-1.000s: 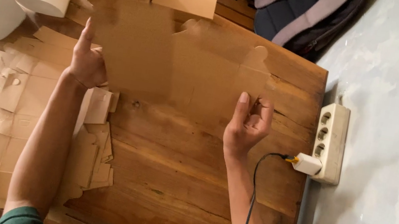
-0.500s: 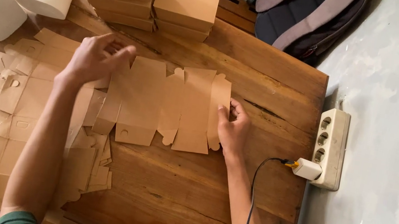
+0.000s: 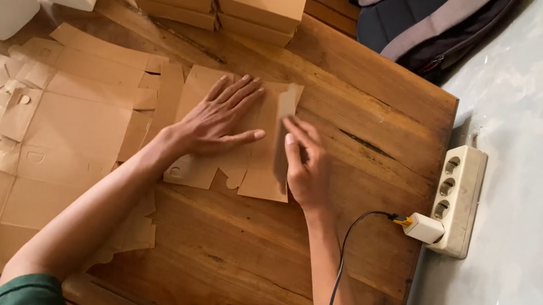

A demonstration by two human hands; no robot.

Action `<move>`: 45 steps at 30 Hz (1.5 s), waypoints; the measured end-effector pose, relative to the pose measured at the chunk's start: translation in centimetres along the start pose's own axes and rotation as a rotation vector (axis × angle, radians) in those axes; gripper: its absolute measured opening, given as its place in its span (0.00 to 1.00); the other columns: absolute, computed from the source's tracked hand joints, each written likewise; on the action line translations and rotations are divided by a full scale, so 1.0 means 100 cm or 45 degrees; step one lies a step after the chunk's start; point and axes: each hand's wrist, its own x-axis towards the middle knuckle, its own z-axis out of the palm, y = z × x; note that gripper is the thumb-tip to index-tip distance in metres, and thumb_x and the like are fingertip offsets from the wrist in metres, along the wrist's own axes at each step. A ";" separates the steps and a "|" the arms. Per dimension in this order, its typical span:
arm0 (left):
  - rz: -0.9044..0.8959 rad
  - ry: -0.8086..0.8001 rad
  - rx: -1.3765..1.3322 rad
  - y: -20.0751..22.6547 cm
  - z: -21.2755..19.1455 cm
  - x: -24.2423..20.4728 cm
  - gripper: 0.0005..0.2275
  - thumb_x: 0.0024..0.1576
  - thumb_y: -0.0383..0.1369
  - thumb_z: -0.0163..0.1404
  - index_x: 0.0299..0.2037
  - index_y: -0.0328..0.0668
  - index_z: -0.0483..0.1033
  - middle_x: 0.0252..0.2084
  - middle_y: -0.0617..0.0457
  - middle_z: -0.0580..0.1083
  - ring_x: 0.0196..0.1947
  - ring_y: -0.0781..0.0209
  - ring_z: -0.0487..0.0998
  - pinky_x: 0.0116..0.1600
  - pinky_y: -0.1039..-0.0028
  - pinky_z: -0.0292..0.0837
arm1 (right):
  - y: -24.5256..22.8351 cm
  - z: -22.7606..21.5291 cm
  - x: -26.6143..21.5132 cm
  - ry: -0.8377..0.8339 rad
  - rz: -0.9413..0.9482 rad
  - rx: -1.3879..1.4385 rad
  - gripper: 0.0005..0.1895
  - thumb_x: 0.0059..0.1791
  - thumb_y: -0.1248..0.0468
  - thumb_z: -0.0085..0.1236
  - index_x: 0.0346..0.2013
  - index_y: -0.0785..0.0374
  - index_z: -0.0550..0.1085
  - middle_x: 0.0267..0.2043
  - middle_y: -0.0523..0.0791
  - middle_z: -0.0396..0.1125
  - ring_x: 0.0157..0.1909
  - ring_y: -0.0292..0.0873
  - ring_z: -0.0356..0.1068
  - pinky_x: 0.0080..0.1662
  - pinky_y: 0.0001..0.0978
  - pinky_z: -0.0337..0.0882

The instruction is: The person assembles flat cardboard box blanks on a wooden table. They fold the side flaps inward and press the seams to secure the shape, then flip the piece and repeat the folding process on the other side. The person handles several blanks sequentially, stacking the finished pieces.

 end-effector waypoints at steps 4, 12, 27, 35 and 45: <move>-0.042 0.021 -0.019 0.001 0.001 0.000 0.39 0.64 0.61 0.37 0.75 0.36 0.50 0.74 0.38 0.57 0.77 0.44 0.49 0.77 0.48 0.32 | 0.015 0.015 0.005 -0.166 -0.056 -0.544 0.18 0.50 0.61 0.54 0.54 0.48 0.79 0.60 0.40 0.70 0.64 0.49 0.68 0.70 0.69 0.42; -0.018 0.017 0.311 0.013 0.005 -0.005 0.40 0.54 0.68 0.44 0.74 0.59 0.57 0.78 0.42 0.51 0.78 0.41 0.46 0.74 0.37 0.38 | 0.038 0.030 0.004 0.023 -0.113 -0.421 0.28 0.47 0.69 0.53 0.64 0.61 0.69 0.66 0.55 0.62 0.68 0.63 0.60 0.69 0.69 0.45; -0.181 0.021 0.280 0.014 -0.017 -0.024 0.42 0.51 0.68 0.48 0.71 0.51 0.61 0.78 0.36 0.47 0.78 0.35 0.44 0.73 0.33 0.40 | 0.031 0.020 -0.010 -0.264 -0.092 -0.656 0.31 0.56 0.54 0.50 0.71 0.63 0.62 0.77 0.52 0.50 0.79 0.54 0.44 0.74 0.62 0.35; -1.022 -0.065 0.369 -0.034 -0.072 -0.039 0.39 0.59 0.61 0.44 0.65 0.29 0.58 0.61 0.31 0.59 0.62 0.33 0.58 0.62 0.43 0.57 | 0.027 0.021 -0.010 -0.280 -0.127 -0.624 0.31 0.57 0.53 0.40 0.72 0.66 0.59 0.78 0.50 0.46 0.80 0.50 0.38 0.75 0.55 0.31; -1.072 0.173 -0.259 -0.036 -0.107 -0.039 0.22 0.51 0.49 0.64 0.43 0.44 0.70 0.48 0.50 0.73 0.47 0.55 0.72 0.47 0.63 0.67 | 0.025 0.018 -0.003 -0.345 -0.072 -0.662 0.32 0.58 0.50 0.34 0.73 0.65 0.56 0.79 0.49 0.42 0.80 0.49 0.34 0.75 0.55 0.26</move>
